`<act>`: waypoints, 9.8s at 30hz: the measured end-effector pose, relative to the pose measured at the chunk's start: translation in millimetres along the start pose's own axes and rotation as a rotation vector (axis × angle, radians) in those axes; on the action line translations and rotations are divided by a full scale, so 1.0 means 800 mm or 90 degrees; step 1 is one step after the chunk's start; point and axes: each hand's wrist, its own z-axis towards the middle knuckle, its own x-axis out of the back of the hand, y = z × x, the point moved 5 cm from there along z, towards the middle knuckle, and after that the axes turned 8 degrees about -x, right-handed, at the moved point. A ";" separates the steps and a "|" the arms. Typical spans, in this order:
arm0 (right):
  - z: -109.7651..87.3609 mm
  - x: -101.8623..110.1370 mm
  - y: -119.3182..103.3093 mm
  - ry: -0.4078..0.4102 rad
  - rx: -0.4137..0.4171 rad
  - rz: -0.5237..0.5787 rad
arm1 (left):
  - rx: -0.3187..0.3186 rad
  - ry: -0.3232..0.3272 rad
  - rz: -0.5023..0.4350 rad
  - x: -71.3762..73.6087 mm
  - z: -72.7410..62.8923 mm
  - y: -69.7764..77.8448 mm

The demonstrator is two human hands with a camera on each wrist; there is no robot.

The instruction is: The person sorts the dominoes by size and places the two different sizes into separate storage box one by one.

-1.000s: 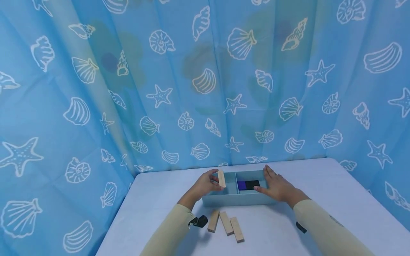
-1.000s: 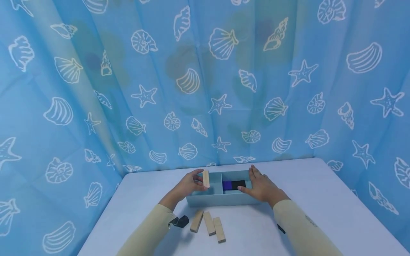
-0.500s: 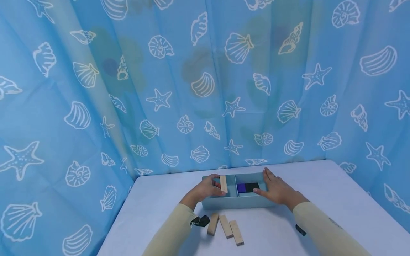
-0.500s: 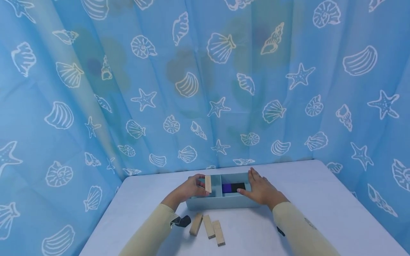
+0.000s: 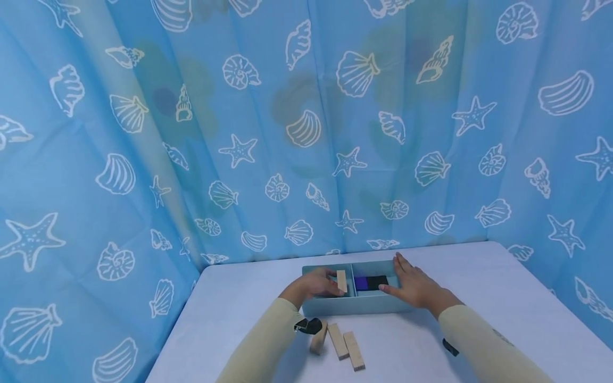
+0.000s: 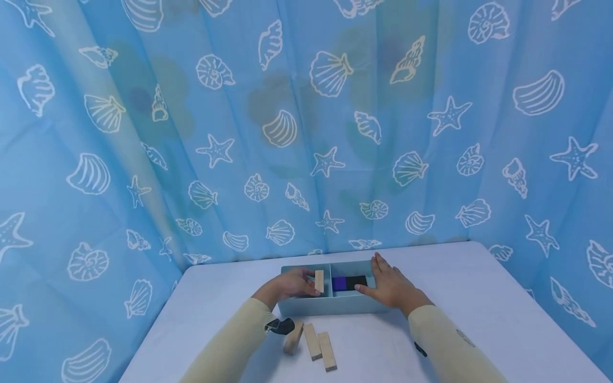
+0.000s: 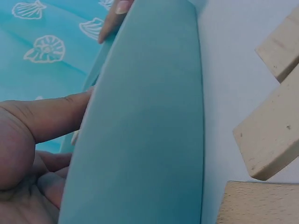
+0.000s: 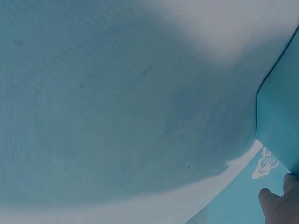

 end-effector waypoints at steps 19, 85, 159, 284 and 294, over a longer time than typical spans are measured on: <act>-0.005 -0.004 -0.006 0.005 0.002 -0.002 | 0.042 0.008 0.169 -0.014 0.010 -0.012; 0.001 0.004 -0.007 -0.001 0.005 0.010 | -0.135 -0.013 0.081 0.018 -0.017 0.000; 0.000 0.000 -0.007 -0.004 0.009 0.032 | -0.049 -0.125 0.291 -0.016 -0.120 -0.046; -0.002 0.000 -0.005 -0.008 -0.003 -0.003 | -0.043 0.120 0.210 0.014 -0.005 0.003; -0.001 -0.002 -0.008 0.002 0.005 -0.023 | -0.093 0.169 0.159 0.022 -0.047 0.006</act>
